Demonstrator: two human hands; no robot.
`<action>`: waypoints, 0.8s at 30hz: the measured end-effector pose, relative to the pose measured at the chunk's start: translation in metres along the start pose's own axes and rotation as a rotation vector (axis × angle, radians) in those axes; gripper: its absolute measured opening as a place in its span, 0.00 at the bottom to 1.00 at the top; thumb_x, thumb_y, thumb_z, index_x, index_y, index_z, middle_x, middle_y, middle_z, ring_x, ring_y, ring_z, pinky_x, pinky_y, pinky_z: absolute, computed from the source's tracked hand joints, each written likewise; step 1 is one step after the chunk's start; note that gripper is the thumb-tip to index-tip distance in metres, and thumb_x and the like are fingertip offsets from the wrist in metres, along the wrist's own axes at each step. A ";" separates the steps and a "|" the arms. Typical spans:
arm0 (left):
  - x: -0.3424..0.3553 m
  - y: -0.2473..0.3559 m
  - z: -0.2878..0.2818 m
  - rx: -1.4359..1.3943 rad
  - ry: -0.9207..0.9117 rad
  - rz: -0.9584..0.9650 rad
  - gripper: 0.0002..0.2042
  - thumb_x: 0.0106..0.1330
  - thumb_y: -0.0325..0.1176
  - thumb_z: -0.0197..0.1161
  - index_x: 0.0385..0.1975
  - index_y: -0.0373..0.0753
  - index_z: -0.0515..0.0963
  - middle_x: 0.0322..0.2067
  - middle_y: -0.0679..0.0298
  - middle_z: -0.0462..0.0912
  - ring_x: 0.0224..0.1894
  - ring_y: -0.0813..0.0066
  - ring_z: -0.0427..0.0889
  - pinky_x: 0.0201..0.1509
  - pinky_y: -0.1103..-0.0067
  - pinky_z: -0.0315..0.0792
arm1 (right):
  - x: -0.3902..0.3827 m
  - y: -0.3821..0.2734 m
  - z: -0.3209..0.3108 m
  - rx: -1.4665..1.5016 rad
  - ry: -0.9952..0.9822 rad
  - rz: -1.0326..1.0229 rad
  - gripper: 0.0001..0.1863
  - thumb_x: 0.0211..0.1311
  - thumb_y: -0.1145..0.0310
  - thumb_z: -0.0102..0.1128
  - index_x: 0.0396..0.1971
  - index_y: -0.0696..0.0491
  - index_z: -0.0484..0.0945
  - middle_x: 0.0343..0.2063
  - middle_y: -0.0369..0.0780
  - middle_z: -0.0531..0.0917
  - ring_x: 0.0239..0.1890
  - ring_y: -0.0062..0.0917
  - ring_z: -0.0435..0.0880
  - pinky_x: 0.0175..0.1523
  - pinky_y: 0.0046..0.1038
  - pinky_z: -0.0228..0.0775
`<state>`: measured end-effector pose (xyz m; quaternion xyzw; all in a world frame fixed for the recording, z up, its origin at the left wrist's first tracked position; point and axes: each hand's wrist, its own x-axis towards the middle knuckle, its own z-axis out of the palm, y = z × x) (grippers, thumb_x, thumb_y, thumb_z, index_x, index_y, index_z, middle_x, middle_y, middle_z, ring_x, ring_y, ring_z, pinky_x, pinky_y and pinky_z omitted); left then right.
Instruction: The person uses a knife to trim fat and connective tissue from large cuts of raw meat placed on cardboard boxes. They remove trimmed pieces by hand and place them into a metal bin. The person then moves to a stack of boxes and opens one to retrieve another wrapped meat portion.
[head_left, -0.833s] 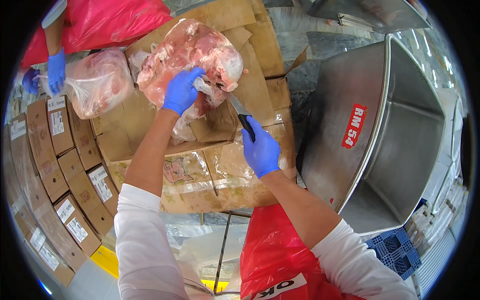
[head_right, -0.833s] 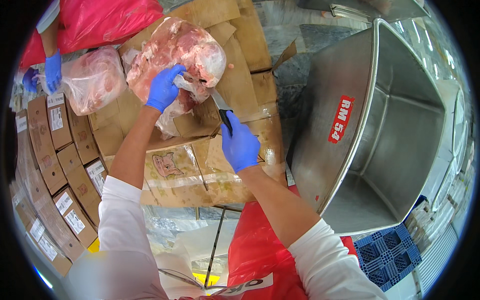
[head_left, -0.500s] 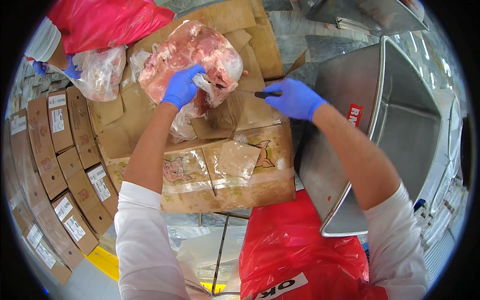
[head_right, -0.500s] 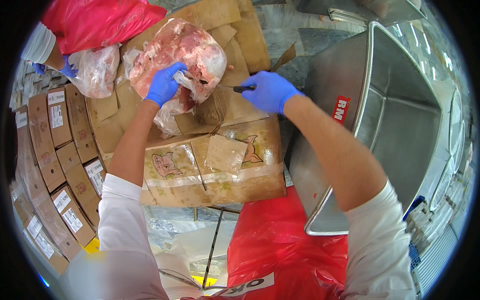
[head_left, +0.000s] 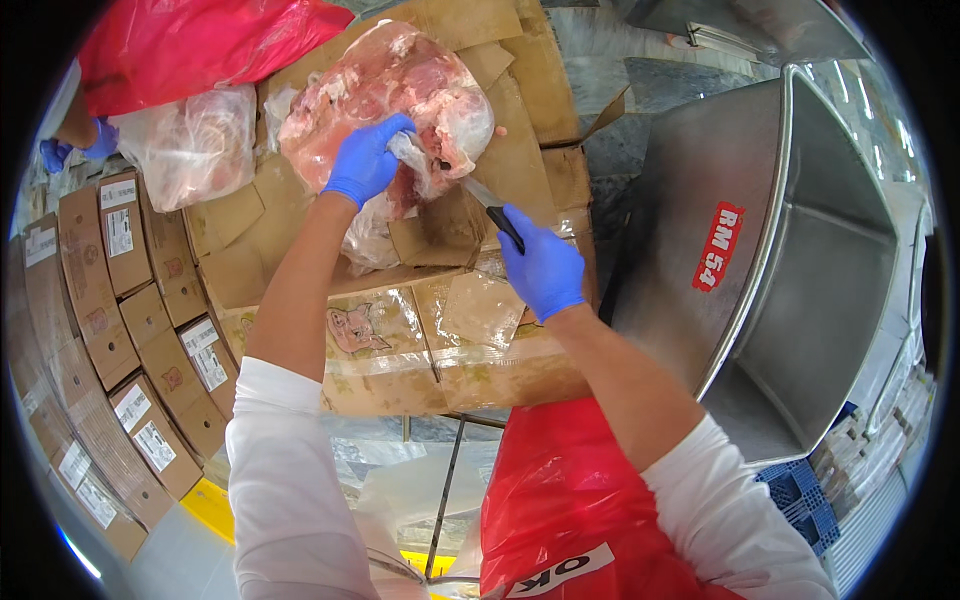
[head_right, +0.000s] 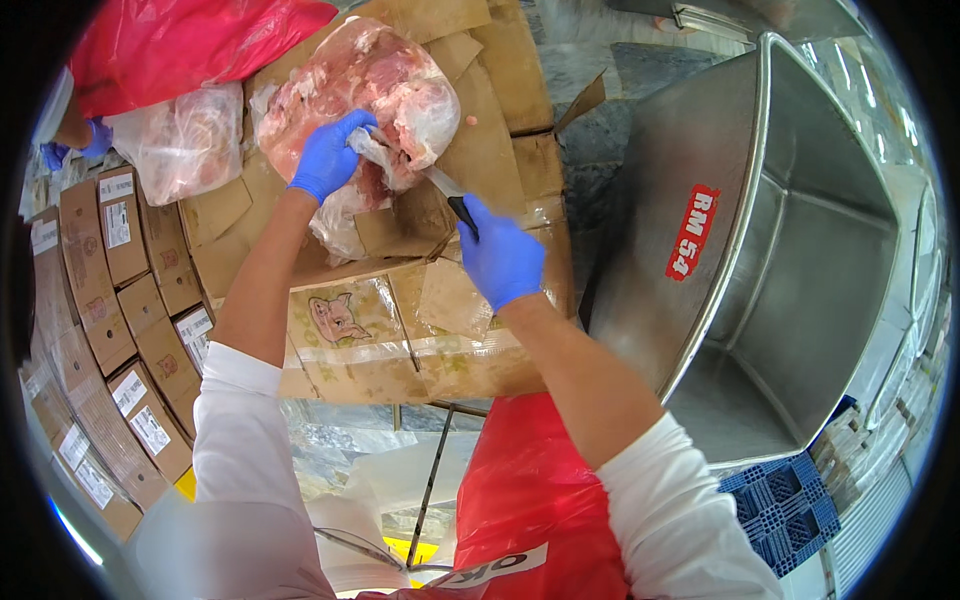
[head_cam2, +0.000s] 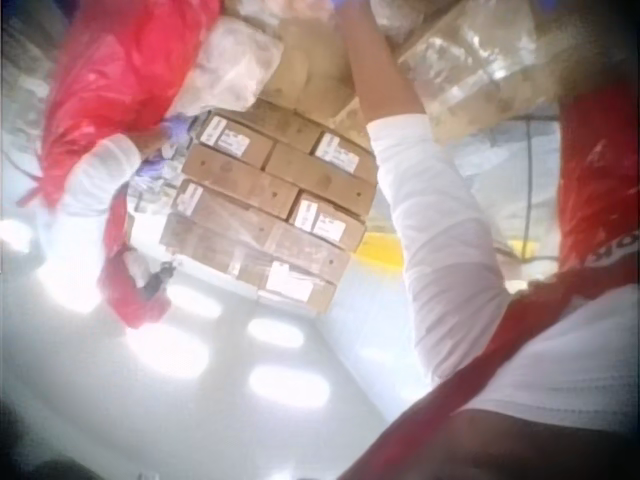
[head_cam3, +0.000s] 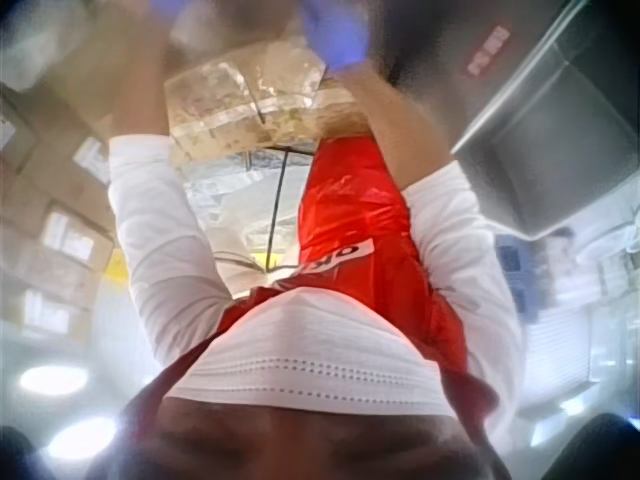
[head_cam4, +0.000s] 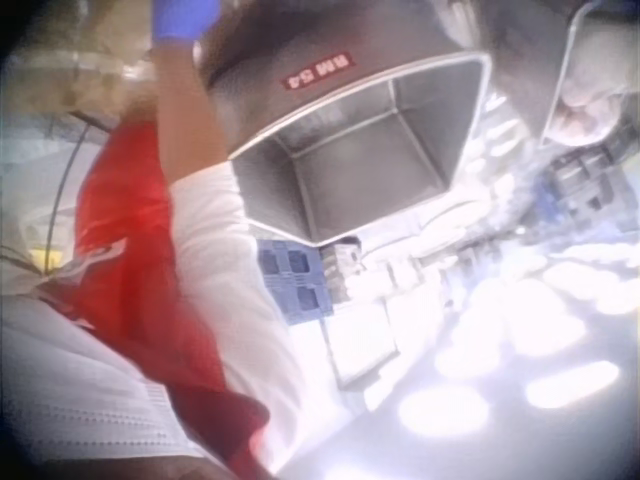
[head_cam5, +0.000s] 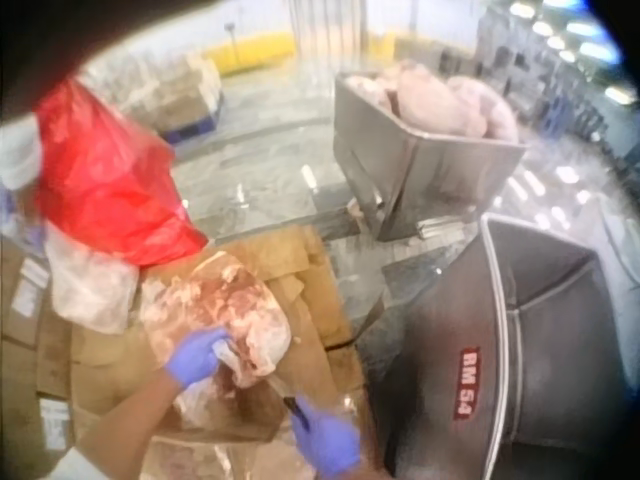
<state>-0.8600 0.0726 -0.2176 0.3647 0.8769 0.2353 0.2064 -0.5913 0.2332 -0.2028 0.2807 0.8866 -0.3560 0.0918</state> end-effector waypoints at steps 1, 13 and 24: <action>0.000 0.000 -0.001 -0.027 0.007 -0.012 0.20 0.56 0.22 0.51 0.47 0.49 0.79 0.42 0.49 0.85 0.47 0.45 0.82 0.50 0.63 0.76 | -0.004 -0.002 0.008 -0.056 -0.010 0.017 0.21 0.68 0.55 0.59 0.59 0.41 0.78 0.35 0.47 0.86 0.34 0.46 0.86 0.41 0.45 0.78; -0.002 -0.008 -0.006 -0.116 0.022 -0.047 0.17 0.60 0.20 0.51 0.47 0.44 0.79 0.41 0.52 0.85 0.44 0.52 0.82 0.53 0.68 0.75 | -0.025 0.005 0.079 0.298 -0.054 0.178 0.18 0.66 0.54 0.62 0.45 0.54 0.80 0.32 0.50 0.86 0.32 0.45 0.87 0.39 0.42 0.79; 0.000 -0.011 -0.008 -0.086 -0.025 -0.050 0.12 0.66 0.25 0.55 0.47 0.44 0.78 0.40 0.55 0.85 0.42 0.58 0.82 0.52 0.70 0.75 | -0.023 0.020 0.087 0.752 -0.303 0.298 0.11 0.57 0.69 0.65 0.34 0.60 0.77 0.22 0.36 0.78 0.23 0.27 0.78 0.31 0.31 0.72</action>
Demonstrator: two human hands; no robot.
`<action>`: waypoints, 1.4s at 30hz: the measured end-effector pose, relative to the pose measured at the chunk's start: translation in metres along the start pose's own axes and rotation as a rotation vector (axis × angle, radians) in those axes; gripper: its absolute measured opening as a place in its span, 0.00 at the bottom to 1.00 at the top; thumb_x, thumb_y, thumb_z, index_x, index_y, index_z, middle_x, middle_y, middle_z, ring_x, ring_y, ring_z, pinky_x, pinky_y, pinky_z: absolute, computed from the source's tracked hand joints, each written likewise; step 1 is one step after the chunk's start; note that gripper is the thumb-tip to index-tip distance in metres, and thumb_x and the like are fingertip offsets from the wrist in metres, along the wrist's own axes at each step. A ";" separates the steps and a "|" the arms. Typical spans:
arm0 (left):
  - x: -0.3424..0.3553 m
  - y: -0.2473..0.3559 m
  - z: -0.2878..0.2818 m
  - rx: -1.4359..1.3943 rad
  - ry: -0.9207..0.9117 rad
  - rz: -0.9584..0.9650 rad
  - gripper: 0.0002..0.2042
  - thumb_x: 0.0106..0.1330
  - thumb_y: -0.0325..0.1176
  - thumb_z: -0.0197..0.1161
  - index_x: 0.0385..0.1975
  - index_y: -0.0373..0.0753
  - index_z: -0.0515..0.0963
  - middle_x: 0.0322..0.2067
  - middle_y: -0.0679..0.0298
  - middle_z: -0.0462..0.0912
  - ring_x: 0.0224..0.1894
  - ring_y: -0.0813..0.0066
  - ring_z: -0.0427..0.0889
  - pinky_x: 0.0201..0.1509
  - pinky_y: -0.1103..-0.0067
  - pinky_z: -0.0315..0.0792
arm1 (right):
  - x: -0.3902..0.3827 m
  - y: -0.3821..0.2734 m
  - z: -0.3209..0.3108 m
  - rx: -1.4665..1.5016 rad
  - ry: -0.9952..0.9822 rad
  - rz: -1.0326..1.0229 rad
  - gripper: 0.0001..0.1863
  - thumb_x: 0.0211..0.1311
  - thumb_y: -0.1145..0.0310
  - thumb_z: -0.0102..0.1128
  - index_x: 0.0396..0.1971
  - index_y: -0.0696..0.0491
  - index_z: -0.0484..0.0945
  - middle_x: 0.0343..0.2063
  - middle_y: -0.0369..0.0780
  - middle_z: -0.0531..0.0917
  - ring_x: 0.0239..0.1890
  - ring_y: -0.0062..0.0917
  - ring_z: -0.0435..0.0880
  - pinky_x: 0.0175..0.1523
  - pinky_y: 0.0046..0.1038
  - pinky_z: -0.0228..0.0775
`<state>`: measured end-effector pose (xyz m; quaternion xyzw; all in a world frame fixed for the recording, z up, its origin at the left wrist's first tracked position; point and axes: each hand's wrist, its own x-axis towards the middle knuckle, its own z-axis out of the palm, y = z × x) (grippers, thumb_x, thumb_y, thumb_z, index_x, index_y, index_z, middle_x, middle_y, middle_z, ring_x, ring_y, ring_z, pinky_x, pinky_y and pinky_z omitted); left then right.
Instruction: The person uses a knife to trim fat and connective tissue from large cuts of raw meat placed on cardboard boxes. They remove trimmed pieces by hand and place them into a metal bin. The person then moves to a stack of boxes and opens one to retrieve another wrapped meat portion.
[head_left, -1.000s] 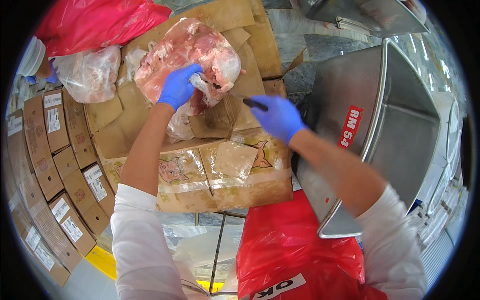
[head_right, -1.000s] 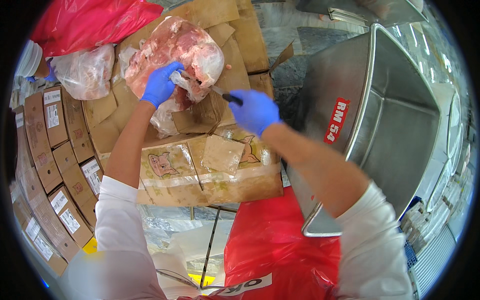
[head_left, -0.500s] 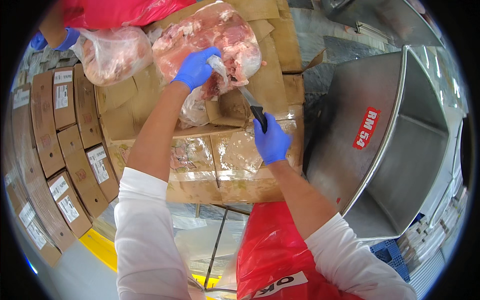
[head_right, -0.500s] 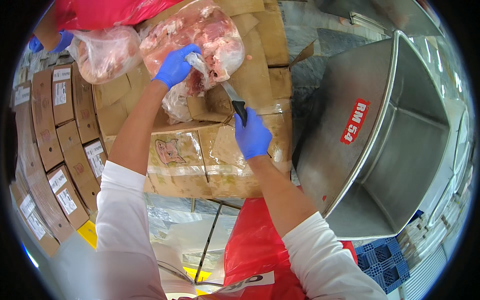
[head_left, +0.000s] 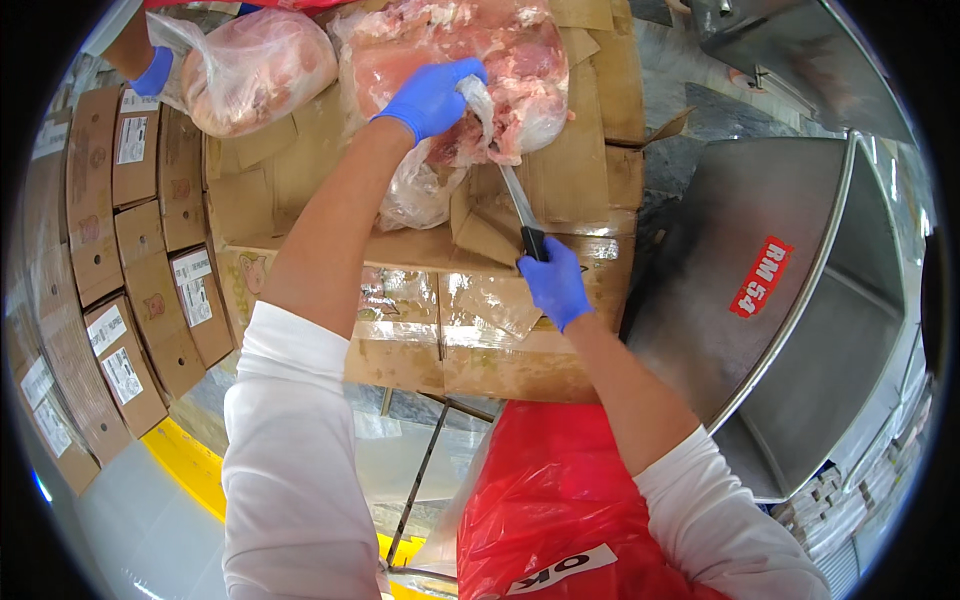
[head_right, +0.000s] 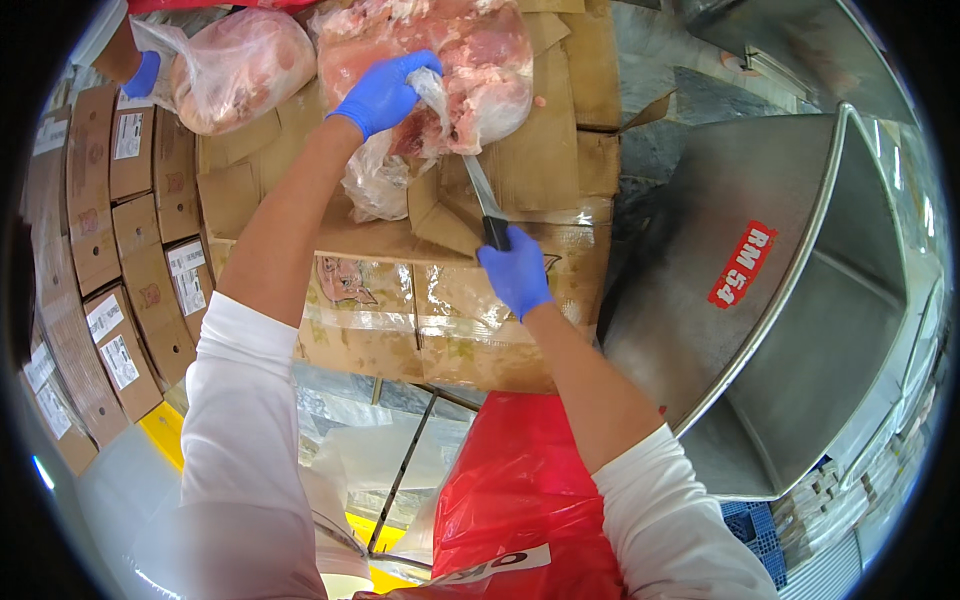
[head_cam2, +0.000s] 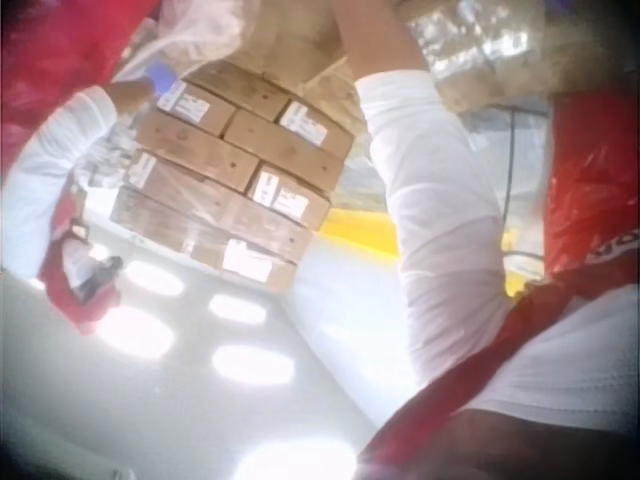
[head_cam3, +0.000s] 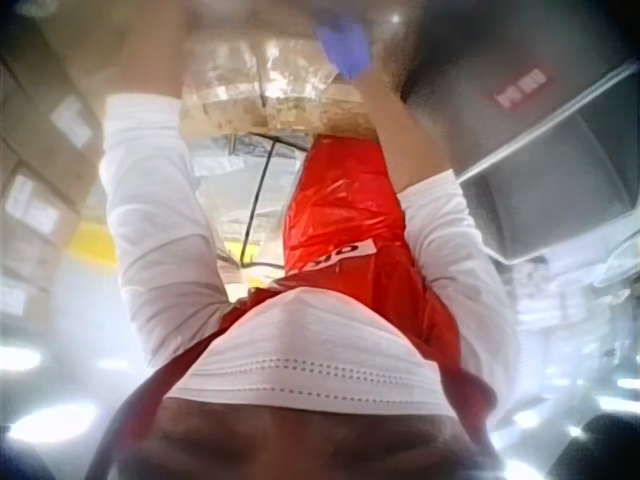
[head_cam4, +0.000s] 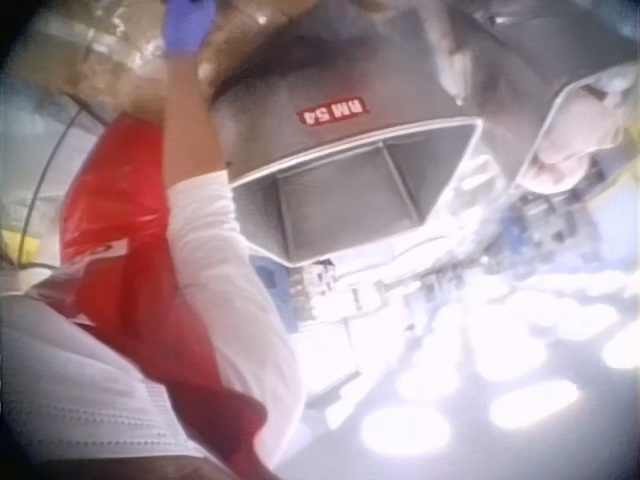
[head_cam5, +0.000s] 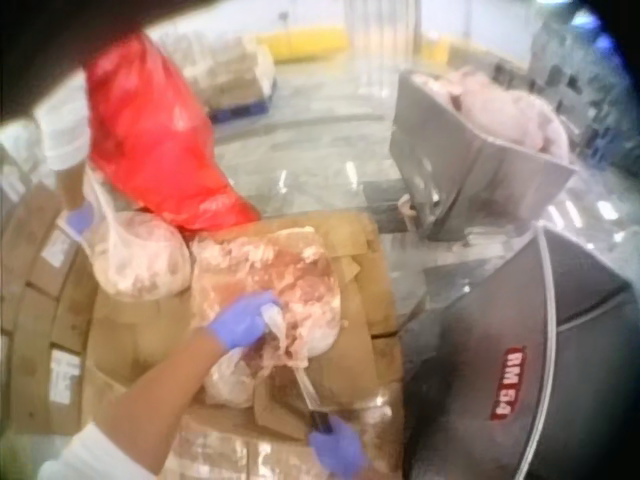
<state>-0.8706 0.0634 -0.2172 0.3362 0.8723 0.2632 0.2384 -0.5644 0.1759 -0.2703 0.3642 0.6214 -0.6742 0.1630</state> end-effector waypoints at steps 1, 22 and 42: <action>0.001 0.001 0.000 0.011 0.009 0.008 0.12 0.66 0.26 0.55 0.47 0.44 0.78 0.40 0.55 0.85 0.42 0.58 0.82 0.52 0.70 0.75 | -0.005 0.016 0.006 -0.041 0.056 -0.053 0.11 0.57 0.68 0.65 0.35 0.60 0.77 0.22 0.36 0.78 0.23 0.27 0.78 0.32 0.31 0.72; -0.119 -0.028 0.063 -0.442 0.369 -0.301 0.12 0.67 0.21 0.52 0.47 0.36 0.79 0.39 0.60 0.85 0.42 0.74 0.84 0.48 0.76 0.78 | 0.022 0.027 0.019 -0.039 0.129 -0.047 0.26 0.69 0.50 0.63 0.34 0.63 0.81 0.25 0.47 0.84 0.27 0.28 0.77 0.38 0.34 0.71; -0.077 0.023 0.100 -0.969 0.530 -0.098 0.11 0.68 0.20 0.51 0.47 0.36 0.76 0.47 0.60 0.84 0.47 0.74 0.83 0.54 0.77 0.79 | -0.008 0.048 0.004 0.111 0.068 0.066 0.22 0.71 0.53 0.62 0.27 0.58 0.78 0.19 0.32 0.74 0.23 0.15 0.65 0.28 0.25 0.61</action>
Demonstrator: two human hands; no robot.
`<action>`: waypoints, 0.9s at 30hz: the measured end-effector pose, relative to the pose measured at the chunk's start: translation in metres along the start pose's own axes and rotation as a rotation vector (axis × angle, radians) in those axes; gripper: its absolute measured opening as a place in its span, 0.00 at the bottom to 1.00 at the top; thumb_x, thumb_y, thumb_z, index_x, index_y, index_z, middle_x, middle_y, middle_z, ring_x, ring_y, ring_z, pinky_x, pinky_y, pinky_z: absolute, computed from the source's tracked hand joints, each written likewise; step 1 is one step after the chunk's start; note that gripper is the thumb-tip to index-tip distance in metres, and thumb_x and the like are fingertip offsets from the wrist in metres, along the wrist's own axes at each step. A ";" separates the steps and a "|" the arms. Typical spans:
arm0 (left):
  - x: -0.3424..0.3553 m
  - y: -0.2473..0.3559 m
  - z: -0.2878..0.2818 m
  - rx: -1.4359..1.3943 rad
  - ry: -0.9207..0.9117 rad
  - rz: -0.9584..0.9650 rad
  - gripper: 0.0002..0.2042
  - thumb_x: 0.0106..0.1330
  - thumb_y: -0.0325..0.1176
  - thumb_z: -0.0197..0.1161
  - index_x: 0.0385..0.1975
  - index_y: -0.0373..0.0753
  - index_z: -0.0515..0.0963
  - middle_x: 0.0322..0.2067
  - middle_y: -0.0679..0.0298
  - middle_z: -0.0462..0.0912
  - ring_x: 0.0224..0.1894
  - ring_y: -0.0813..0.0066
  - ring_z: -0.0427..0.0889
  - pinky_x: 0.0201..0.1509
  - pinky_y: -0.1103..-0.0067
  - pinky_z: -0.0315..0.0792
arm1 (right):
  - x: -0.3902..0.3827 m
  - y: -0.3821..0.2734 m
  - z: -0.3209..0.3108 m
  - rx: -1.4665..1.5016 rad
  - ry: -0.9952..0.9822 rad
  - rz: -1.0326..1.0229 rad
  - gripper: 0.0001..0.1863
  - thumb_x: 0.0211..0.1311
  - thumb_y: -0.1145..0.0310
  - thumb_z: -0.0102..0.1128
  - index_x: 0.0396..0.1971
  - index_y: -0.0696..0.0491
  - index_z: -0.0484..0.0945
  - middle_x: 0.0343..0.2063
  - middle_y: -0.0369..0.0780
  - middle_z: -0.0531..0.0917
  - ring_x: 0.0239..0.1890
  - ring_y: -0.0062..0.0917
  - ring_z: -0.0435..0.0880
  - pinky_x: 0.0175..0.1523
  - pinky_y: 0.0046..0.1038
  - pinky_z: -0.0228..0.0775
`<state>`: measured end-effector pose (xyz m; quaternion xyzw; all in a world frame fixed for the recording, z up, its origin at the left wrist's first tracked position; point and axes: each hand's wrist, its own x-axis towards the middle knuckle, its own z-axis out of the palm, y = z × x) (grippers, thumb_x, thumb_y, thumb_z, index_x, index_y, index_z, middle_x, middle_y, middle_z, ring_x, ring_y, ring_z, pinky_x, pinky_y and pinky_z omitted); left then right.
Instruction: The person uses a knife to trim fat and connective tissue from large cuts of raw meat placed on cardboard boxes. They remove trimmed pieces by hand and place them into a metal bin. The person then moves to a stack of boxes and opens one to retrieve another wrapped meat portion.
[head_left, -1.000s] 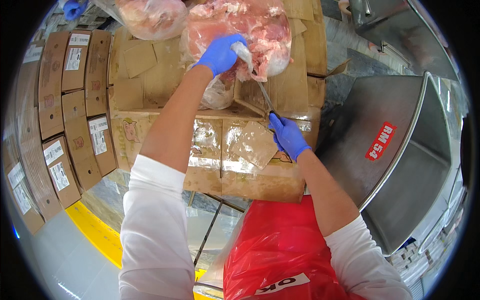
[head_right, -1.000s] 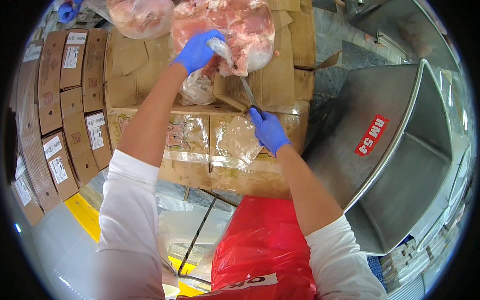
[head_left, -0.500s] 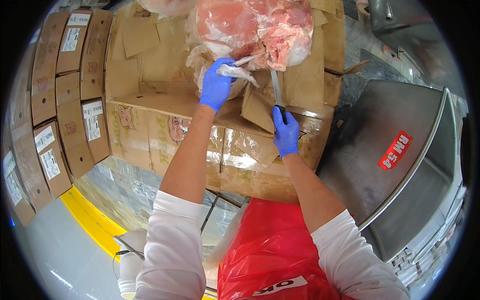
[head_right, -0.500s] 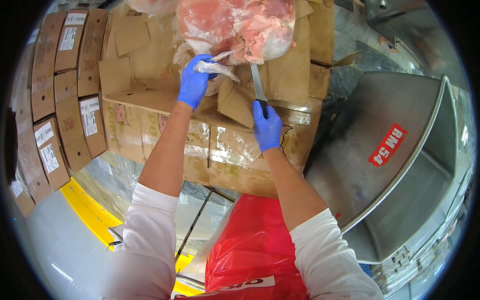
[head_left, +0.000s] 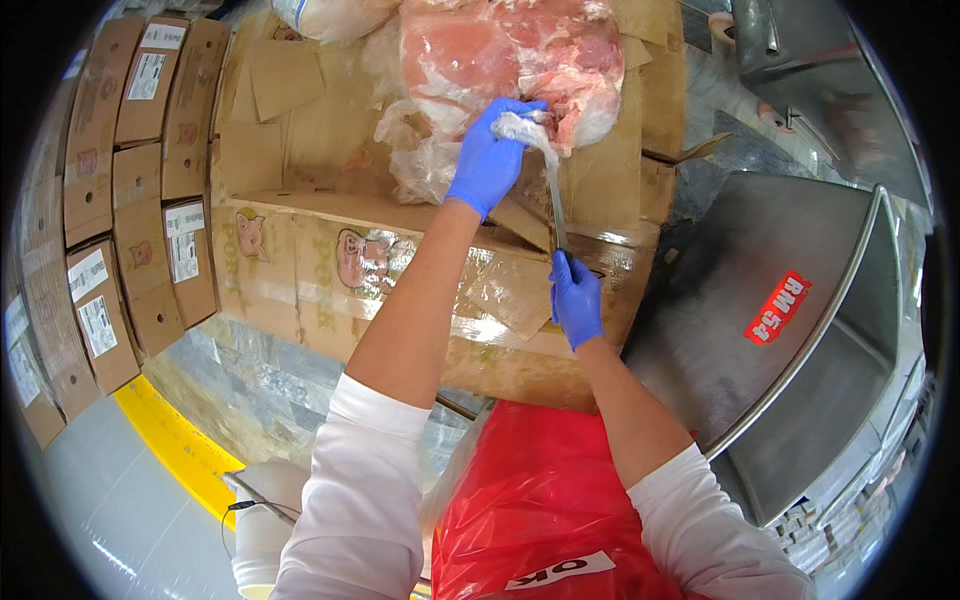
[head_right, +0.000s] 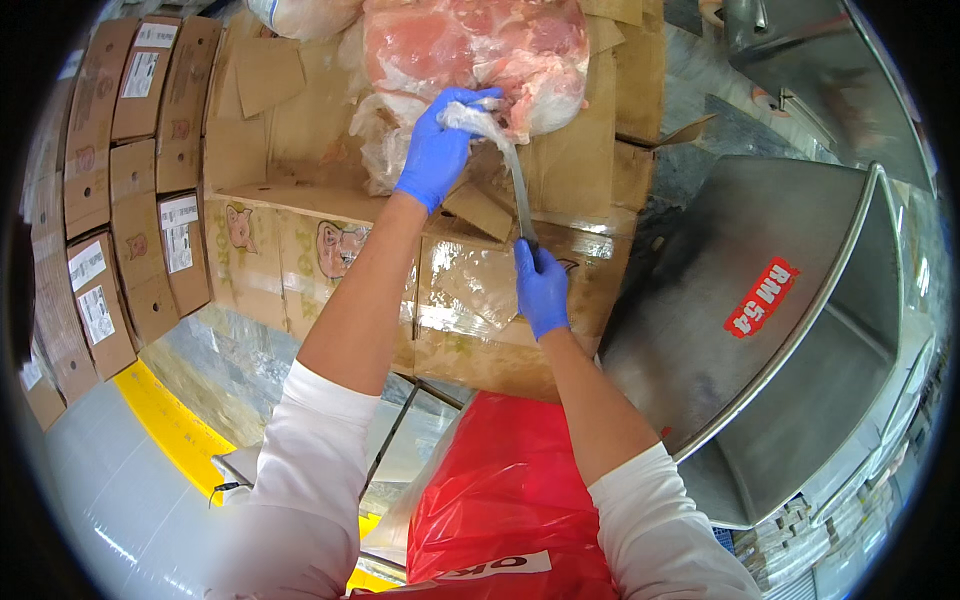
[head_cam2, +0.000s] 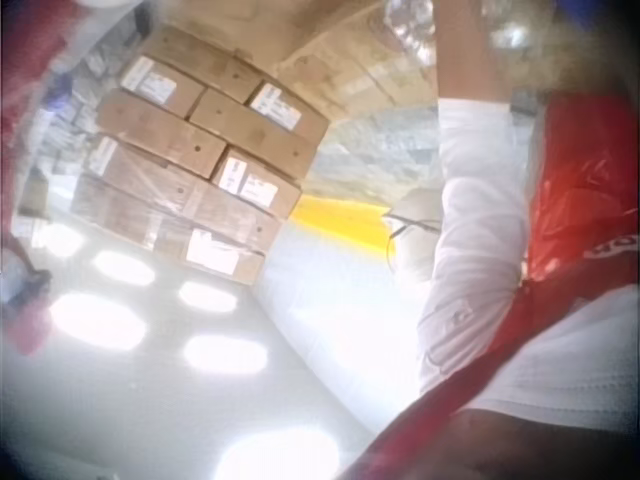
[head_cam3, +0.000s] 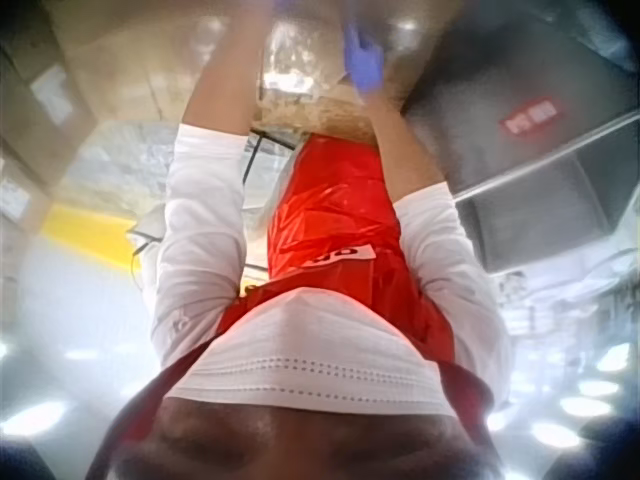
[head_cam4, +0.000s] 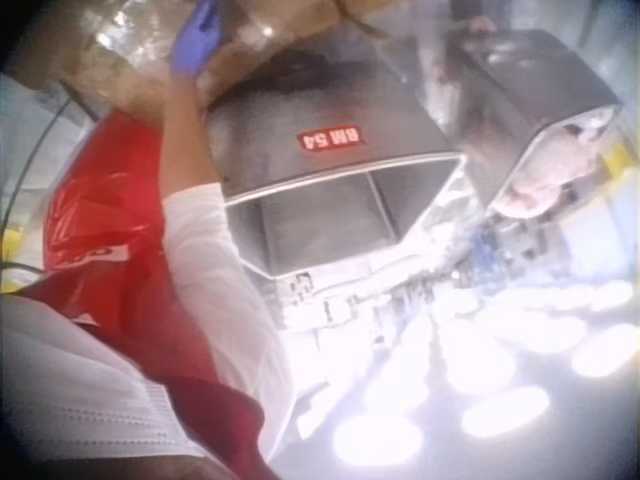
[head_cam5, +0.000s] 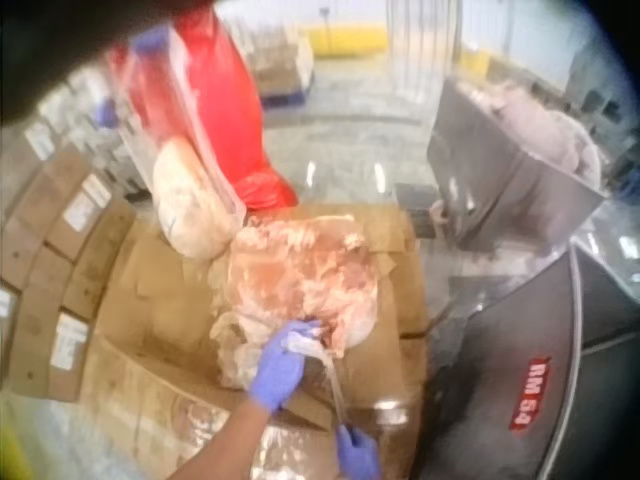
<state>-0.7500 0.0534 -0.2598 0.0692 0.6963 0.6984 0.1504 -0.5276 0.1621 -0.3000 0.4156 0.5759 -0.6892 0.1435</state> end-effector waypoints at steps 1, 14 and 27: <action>0.007 0.014 0.016 -0.193 -0.008 -0.112 0.10 0.70 0.22 0.50 0.48 0.37 0.74 0.45 0.59 0.84 0.49 0.70 0.83 0.51 0.74 0.81 | 0.002 0.012 -0.009 0.004 0.020 -0.045 0.22 0.71 0.53 0.63 0.26 0.58 0.78 0.19 0.31 0.73 0.22 0.14 0.65 0.27 0.24 0.61; 0.030 0.008 0.040 1.163 0.165 -0.117 0.14 0.64 0.35 0.64 0.44 0.30 0.79 0.42 0.40 0.84 0.45 0.46 0.85 0.50 0.60 0.79 | -0.021 0.028 -0.023 -0.226 0.223 0.002 0.20 0.66 0.52 0.66 0.34 0.57 0.79 0.22 0.42 0.81 0.24 0.31 0.78 0.32 0.35 0.71; 0.045 0.036 0.063 1.453 -0.113 -0.327 0.19 0.69 0.49 0.60 0.53 0.47 0.83 0.49 0.50 0.85 0.52 0.48 0.84 0.56 0.60 0.78 | -0.017 0.059 -0.038 -0.618 0.136 -0.020 0.21 0.59 0.61 0.64 0.50 0.55 0.75 0.41 0.54 0.84 0.46 0.52 0.83 0.51 0.47 0.75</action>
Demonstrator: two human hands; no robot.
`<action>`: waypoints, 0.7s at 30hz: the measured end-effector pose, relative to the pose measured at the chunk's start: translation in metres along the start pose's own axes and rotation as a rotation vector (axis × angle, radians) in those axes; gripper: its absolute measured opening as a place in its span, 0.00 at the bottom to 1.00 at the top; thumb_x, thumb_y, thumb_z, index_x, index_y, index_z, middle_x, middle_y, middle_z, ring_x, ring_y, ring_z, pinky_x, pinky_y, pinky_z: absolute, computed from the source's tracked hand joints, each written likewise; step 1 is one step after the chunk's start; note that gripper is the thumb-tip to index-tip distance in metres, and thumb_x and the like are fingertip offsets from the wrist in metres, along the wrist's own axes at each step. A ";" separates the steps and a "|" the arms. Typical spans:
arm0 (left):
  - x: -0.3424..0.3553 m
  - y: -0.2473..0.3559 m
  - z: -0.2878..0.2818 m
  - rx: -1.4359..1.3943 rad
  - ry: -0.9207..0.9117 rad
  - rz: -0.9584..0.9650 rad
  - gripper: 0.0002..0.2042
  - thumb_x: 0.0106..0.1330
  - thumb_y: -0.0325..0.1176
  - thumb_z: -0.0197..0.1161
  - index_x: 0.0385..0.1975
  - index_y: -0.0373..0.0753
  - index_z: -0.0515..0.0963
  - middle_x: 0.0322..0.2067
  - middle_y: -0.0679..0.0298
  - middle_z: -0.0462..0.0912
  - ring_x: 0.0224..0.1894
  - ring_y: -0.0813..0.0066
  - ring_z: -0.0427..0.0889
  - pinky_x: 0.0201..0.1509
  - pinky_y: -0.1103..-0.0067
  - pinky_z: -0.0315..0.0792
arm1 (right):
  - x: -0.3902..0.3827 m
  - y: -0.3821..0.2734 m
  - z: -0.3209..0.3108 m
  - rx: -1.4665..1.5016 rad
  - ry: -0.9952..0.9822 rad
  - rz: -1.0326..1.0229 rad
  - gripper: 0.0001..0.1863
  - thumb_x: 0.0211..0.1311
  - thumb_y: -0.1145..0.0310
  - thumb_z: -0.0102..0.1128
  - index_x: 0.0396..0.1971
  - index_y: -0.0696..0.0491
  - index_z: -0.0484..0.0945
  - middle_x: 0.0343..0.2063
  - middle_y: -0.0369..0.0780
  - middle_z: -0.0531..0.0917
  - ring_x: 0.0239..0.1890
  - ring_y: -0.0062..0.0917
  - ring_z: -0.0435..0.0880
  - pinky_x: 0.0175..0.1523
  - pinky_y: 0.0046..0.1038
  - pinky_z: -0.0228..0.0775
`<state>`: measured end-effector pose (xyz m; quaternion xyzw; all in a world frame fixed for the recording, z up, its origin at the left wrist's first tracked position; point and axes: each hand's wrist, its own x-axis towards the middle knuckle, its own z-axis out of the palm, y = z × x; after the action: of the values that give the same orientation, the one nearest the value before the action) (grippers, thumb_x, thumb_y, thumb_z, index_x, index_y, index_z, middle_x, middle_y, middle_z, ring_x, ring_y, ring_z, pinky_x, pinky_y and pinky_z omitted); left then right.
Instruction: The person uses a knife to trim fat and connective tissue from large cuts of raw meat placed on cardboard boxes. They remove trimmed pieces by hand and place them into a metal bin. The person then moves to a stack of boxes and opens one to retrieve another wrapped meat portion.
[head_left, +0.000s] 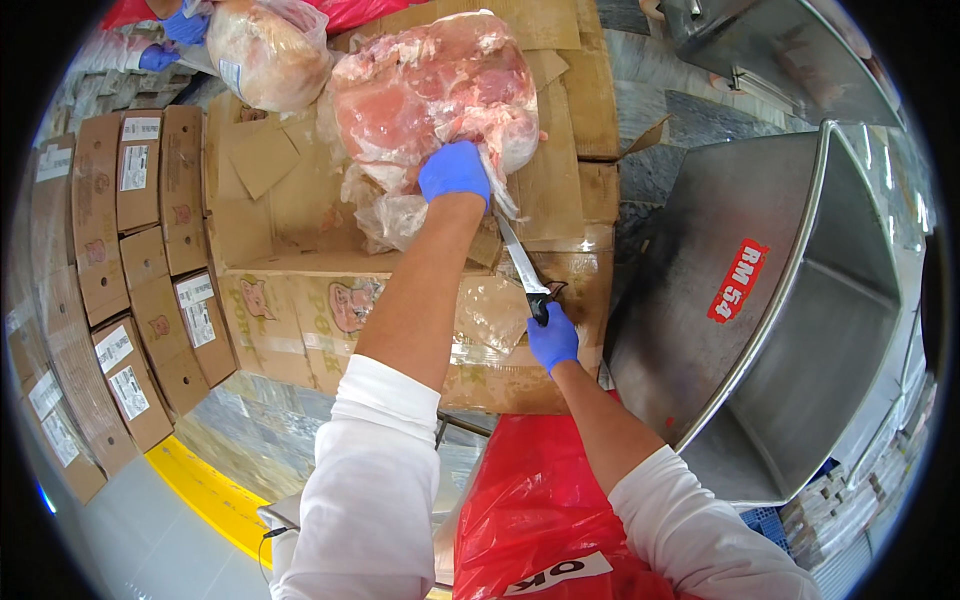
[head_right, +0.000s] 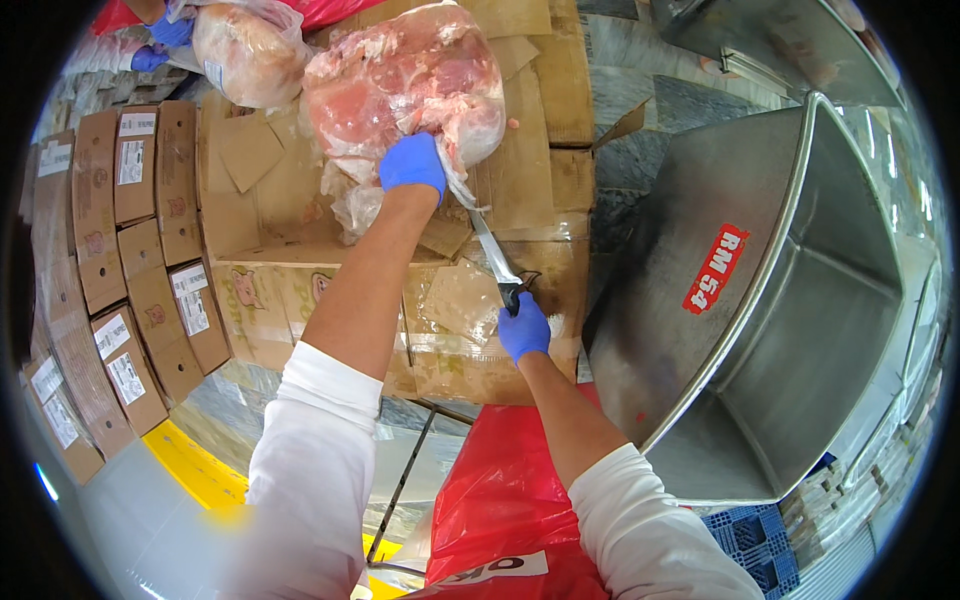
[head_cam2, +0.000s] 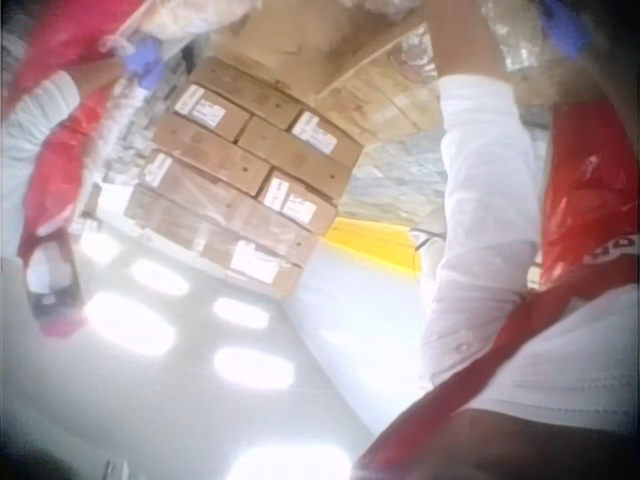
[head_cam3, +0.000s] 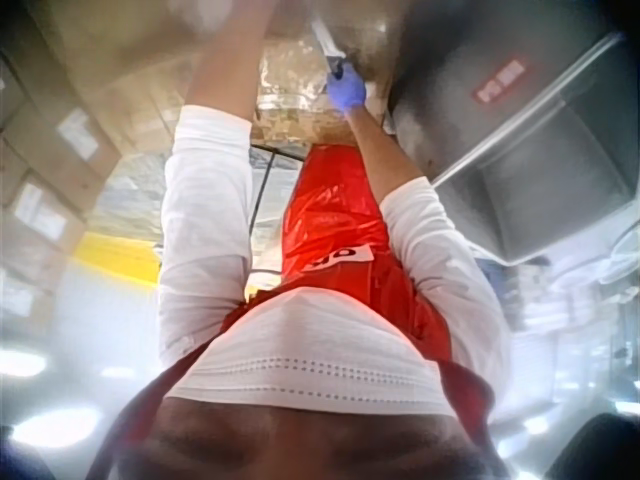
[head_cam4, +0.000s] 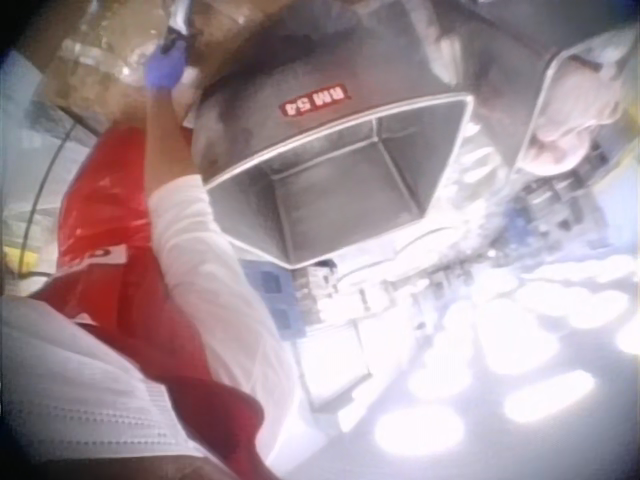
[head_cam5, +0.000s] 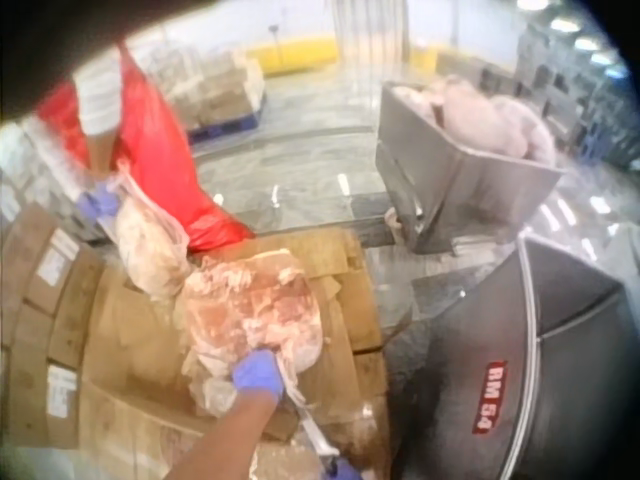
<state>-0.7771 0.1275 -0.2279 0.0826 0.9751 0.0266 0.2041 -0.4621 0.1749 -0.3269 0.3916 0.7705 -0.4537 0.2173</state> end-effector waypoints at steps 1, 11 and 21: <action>-0.001 0.002 0.000 -0.074 0.020 -0.004 0.18 0.69 0.48 0.60 0.52 0.47 0.84 0.49 0.50 0.85 0.52 0.48 0.84 0.56 0.60 0.78 | 0.001 0.002 0.000 0.004 0.000 0.007 0.21 0.59 0.61 0.64 0.50 0.55 0.75 0.42 0.54 0.84 0.46 0.52 0.83 0.51 0.47 0.75; -0.003 -0.005 0.013 -0.158 0.023 -0.116 0.14 0.69 0.40 0.61 0.41 0.36 0.86 0.45 0.46 0.86 0.51 0.48 0.84 0.54 0.61 0.79 | 0.005 0.000 -0.010 0.060 -0.053 0.050 0.19 0.59 0.60 0.65 0.45 0.56 0.77 0.40 0.52 0.85 0.46 0.50 0.84 0.50 0.45 0.75; -0.001 -0.007 0.017 -0.188 0.057 -0.078 0.13 0.67 0.38 0.62 0.40 0.36 0.86 0.43 0.44 0.86 0.49 0.47 0.85 0.53 0.61 0.79 | 0.004 -0.007 -0.027 0.013 -0.076 0.069 0.16 0.59 0.59 0.66 0.40 0.55 0.77 0.38 0.52 0.85 0.44 0.50 0.84 0.49 0.45 0.75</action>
<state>-0.7705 0.1206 -0.2434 0.0240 0.9762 0.1125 0.1840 -0.4700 0.1976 -0.3129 0.4017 0.7448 -0.4654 0.2595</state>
